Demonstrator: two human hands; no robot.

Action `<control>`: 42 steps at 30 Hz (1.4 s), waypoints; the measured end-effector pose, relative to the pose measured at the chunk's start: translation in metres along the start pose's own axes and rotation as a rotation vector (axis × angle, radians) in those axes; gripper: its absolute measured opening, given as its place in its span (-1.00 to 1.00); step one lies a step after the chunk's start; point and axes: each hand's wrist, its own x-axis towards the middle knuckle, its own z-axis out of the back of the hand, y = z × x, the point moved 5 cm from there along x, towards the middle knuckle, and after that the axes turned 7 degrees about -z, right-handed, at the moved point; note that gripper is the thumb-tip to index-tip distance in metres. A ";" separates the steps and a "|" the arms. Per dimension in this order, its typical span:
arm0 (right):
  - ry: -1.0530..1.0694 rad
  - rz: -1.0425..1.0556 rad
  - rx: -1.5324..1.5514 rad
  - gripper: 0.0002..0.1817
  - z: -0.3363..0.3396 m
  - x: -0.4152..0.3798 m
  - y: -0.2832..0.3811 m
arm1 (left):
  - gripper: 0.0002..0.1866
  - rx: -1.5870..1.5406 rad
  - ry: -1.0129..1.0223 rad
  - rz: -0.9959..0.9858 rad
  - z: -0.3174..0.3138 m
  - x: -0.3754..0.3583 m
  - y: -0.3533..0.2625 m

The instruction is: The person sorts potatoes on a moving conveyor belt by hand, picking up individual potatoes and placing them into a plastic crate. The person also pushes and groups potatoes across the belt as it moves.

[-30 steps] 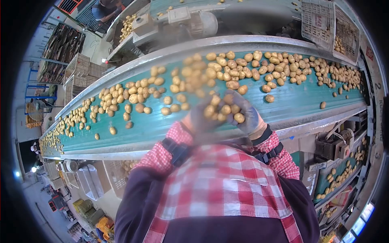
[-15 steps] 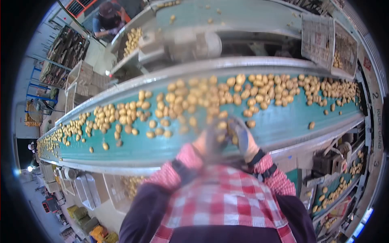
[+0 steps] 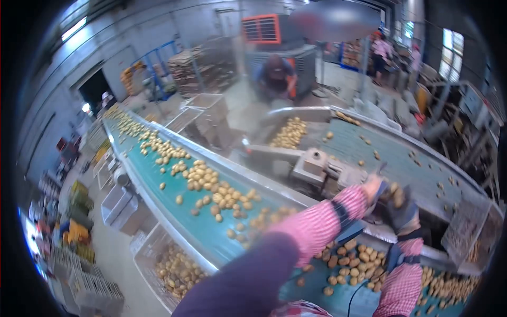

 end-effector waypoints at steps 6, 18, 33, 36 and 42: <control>0.000 0.153 -0.370 -0.31 0.046 0.036 0.024 | -0.30 -0.481 -0.058 0.133 0.026 0.087 0.082; -0.088 0.174 -1.155 -0.71 0.211 -0.169 -0.151 | -0.58 0.897 0.012 -0.261 0.171 -0.258 0.091; -0.109 -0.073 -0.812 -0.60 0.256 -0.238 -0.165 | -0.40 -0.155 0.000 0.024 0.090 -0.269 0.043; -0.168 -0.120 -0.751 -0.60 0.291 -0.266 -0.170 | -0.47 -0.093 0.039 0.219 0.071 -0.289 0.099; -0.253 -0.099 -0.782 -0.61 0.331 -0.296 -0.149 | -0.53 1.097 -0.037 -0.195 0.078 -0.277 0.166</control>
